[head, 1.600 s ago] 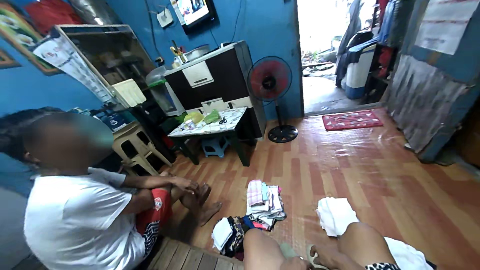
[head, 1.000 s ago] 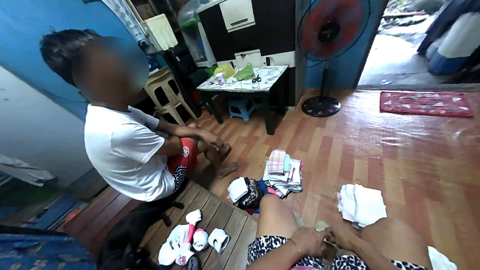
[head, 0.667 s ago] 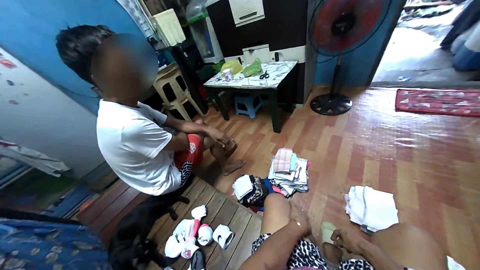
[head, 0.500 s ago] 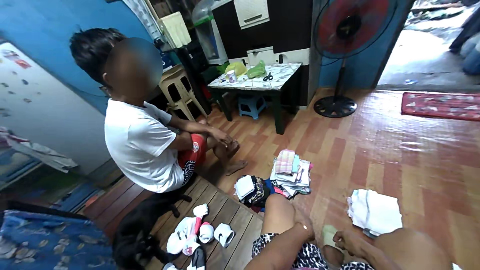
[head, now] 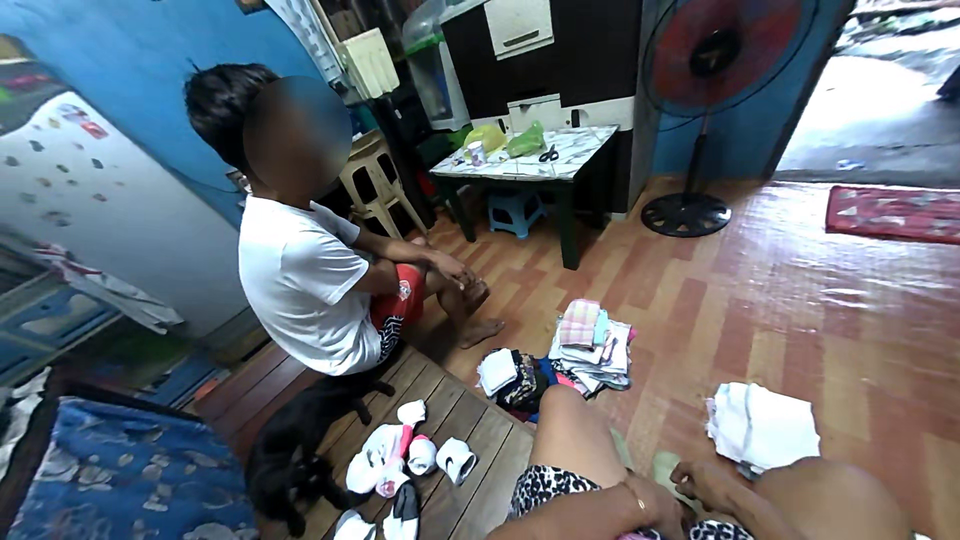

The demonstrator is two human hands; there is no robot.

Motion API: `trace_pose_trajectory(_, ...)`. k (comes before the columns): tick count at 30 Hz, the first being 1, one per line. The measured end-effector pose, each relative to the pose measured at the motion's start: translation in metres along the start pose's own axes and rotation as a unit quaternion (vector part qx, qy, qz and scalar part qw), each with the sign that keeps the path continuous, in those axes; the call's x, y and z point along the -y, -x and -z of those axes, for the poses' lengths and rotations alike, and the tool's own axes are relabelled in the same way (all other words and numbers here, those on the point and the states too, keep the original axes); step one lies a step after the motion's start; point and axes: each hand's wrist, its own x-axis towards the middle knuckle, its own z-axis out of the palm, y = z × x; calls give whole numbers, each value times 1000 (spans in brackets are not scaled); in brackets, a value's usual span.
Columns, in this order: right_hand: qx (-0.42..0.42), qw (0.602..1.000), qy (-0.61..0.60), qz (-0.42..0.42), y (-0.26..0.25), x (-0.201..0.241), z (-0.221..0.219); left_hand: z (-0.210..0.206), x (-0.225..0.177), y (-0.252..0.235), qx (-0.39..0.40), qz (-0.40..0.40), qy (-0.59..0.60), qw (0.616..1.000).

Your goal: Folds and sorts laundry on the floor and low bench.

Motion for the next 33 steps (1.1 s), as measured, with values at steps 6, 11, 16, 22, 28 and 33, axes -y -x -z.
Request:
trace_pose_trajectory(6, -17, 999, -43, 4, 4, 0, -4, -3, 17, -6, -35, -45, 55, 997)
trace_pose_trajectory(11, -22, 999, -40, 8, 3, -2, -2, -5, 22, -3, -76, -87, 86, 990)
trace_pose_trajectory(16, -35, 998, -41, 15, 2, -2, -2, -5, 26, 0, -101, -108, 115, 982)
trace_pose_trajectory(22, -70, 996, -48, 41, 1, -6, -2, -5, 24, -4, -98, -110, 114, 983)
trace_pose_trajectory(28, -94, 993, -29, 66, -2, -4, 2, -4, 24, -7, -96, -102, 115, 984)
trace_pose_trajectory(33, -117, 990, 0, 82, -5, -6, 4, -5, 25, -9, -99, -110, 105, 983)
